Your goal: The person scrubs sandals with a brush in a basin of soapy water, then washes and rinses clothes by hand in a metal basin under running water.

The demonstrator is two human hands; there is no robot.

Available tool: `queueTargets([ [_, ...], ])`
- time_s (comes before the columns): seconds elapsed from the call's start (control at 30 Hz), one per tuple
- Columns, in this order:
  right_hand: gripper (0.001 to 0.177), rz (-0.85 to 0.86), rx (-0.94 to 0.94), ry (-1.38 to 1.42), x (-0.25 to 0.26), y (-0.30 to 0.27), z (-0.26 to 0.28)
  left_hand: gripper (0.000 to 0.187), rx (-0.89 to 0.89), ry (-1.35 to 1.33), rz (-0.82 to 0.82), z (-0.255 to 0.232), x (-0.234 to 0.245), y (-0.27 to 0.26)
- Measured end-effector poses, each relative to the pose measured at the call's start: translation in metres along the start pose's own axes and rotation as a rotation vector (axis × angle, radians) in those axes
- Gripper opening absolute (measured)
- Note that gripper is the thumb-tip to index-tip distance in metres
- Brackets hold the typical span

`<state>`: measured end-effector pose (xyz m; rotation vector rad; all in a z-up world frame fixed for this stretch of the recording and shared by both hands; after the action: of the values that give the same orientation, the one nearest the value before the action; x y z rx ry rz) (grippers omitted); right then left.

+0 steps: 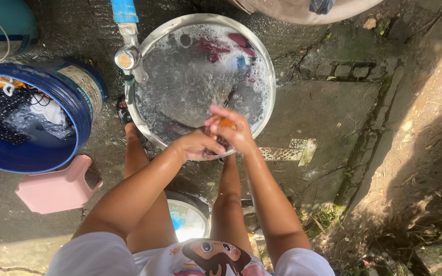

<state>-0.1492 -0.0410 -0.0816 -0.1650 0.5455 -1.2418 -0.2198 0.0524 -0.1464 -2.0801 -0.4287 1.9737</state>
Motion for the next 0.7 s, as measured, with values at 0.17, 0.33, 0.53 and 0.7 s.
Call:
queueTargets([
  [0.17, 0.035, -0.212, -0.102, 0.012, 0.017, 0.021, -0.036, 0.029, -0.061, 0.319, -0.293, -0.001, 0.023, 0.028],
  [0.33, 0.027, -0.437, -0.166, -0.129, 0.017, 0.026, -0.062, 0.029, -0.073, 1.343, -0.674, -0.045, 0.009, 0.011],
  [0.53, 0.053, -0.525, 0.087, -0.016, 0.058, 0.016, 0.004, 0.056, -0.467, 1.237, -0.787, -0.153, -0.102, -0.029],
  [0.7, 0.073, -0.422, 0.015, 0.319, 0.088, -0.029, -0.003, 0.047, -1.128, 1.728, -0.717, -0.284, -0.276, -0.071],
])
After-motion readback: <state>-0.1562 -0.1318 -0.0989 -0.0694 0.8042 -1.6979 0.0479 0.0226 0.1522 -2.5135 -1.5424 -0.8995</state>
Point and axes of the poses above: each hand's wrist, its own y-axis towards the middle knuckle, its own x-axis out of the back of the hand, z = x × y, the point moved 9 cm from there along y, towards the middle knuckle, and after that the axes turned 13 degrees about z, right-handed, at the moved point
